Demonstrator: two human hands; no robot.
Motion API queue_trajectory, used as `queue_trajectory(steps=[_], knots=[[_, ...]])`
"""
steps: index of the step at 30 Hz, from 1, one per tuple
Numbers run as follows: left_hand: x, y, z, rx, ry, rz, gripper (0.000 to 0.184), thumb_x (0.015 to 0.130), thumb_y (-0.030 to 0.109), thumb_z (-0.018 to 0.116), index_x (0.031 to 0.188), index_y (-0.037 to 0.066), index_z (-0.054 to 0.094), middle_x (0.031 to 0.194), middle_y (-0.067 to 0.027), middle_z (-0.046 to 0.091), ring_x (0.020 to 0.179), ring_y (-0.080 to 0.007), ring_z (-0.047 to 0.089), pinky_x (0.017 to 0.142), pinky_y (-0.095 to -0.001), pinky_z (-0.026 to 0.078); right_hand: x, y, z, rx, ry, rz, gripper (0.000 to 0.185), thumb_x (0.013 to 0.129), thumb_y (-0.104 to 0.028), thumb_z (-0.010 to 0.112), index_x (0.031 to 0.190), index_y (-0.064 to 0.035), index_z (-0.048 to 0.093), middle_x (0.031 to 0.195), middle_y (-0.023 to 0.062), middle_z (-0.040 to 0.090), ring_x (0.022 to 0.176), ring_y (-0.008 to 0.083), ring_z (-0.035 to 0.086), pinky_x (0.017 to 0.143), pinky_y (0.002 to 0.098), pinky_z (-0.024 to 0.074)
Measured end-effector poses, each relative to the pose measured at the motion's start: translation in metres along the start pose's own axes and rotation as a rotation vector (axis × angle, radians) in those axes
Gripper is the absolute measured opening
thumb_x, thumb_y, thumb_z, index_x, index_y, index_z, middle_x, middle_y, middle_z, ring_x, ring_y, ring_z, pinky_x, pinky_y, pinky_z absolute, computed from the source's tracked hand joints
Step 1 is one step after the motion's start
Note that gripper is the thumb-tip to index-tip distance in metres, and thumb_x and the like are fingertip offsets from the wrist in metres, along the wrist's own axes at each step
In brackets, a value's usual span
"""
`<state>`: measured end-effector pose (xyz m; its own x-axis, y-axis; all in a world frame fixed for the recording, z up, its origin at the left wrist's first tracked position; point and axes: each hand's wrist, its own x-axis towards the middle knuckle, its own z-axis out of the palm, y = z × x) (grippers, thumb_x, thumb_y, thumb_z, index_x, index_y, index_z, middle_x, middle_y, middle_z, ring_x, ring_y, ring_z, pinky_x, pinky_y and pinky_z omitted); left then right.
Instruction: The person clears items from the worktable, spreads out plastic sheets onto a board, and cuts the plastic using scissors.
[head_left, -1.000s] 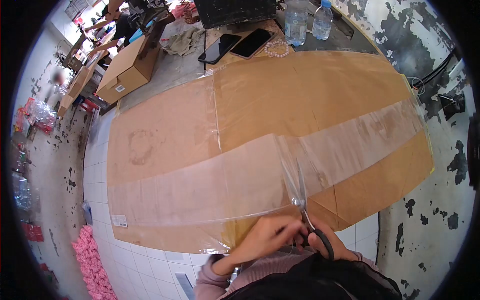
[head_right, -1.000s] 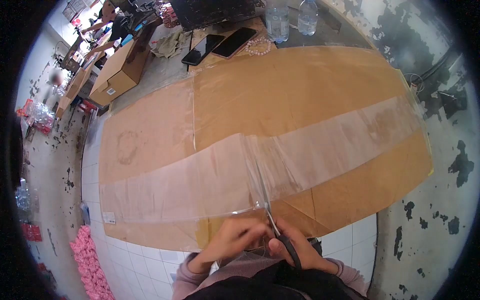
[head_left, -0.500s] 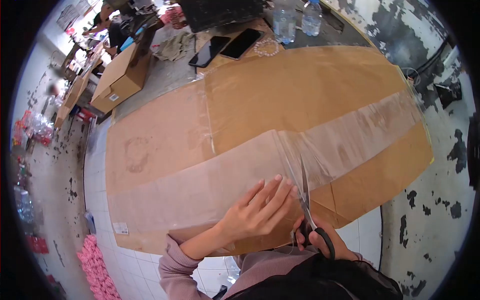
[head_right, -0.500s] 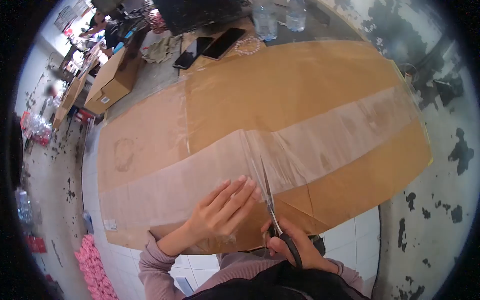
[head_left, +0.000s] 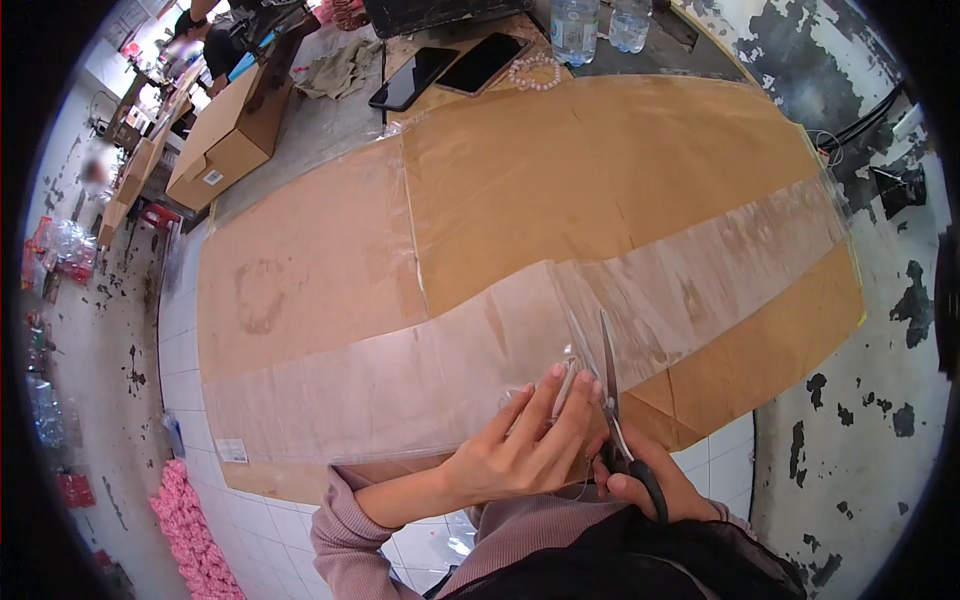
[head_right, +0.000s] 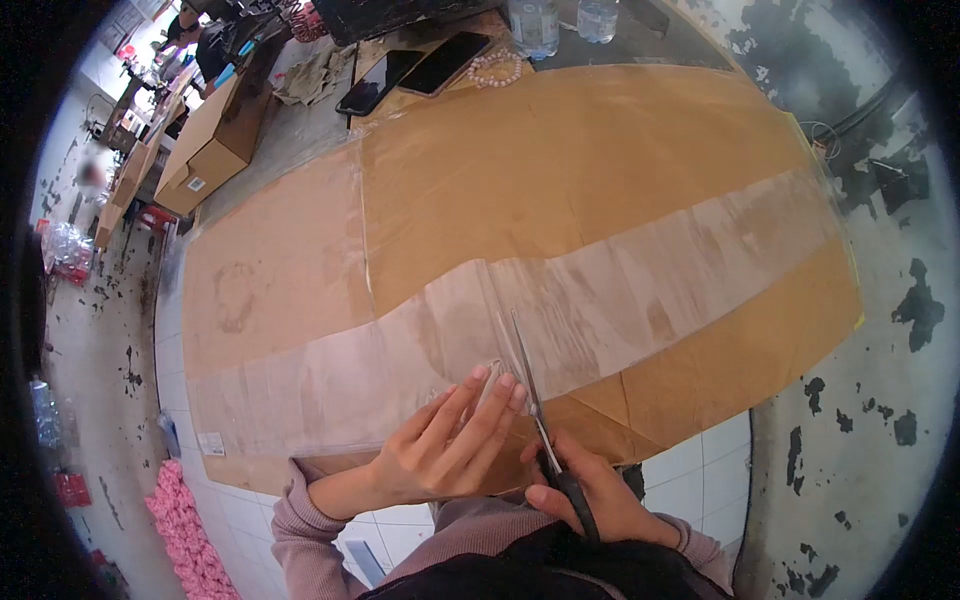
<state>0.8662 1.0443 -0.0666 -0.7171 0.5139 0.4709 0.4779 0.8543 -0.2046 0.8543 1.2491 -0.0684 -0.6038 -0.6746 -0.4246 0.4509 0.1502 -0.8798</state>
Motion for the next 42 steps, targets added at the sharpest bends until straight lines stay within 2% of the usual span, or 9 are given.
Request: queue_trajectory(steps=[8,16,28,42], knots=[[-0.001,0.002,0.000,0.028,0.011,-0.002,0.032,0.078,0.005,0.056,0.109,0.006,0.064,0.109,-0.0057,0.064,0.097,-0.0201,0.063,0.065,-0.0198,0.049,-0.001,0.001,0.003,0.018,0.025,0.001,0.035,0.085,-0.024,0.061,0.110,-0.0046,0.046,0.079,0.0021,0.049,0.070,0.0100,0.047,0.064,0.0233,0.0395],[-0.001,0.001,-0.002,0.041,-0.001,0.018,0.033,0.078,0.007,0.055,0.110,0.004,0.064,0.108,-0.0080,0.063,0.096,-0.0209,0.064,0.067,-0.0199,0.050,0.001,0.011,0.006,0.056,0.068,-0.057,0.033,0.087,-0.026,0.060,0.107,-0.0033,0.048,0.080,0.0016,0.048,0.070,0.0096,0.046,0.065,0.0225,0.0386],[-0.001,0.001,0.001,0.034,-0.016,-0.001,0.033,0.078,0.008,0.054,0.108,0.003,0.064,0.106,-0.0098,0.063,0.094,-0.0212,0.064,0.068,-0.0205,0.051,0.002,0.006,0.008,0.080,0.085,-0.015,0.034,0.086,-0.030,0.062,0.103,-0.0038,0.050,0.070,-0.0013,0.047,0.059,0.0058,0.044,0.053,0.0197,0.0358],[-0.001,0.002,0.003,0.047,-0.039,0.000,0.032,0.078,0.008,0.054,0.108,0.003,0.065,0.106,-0.0094,0.063,0.092,-0.0204,0.065,0.064,-0.0189,0.049,0.001,0.007,0.008,0.085,0.145,0.025,0.031,0.084,-0.029,0.065,0.098,-0.0036,0.052,0.066,-0.0012,0.050,0.054,0.0052,0.046,0.050,0.0193,0.0359]])
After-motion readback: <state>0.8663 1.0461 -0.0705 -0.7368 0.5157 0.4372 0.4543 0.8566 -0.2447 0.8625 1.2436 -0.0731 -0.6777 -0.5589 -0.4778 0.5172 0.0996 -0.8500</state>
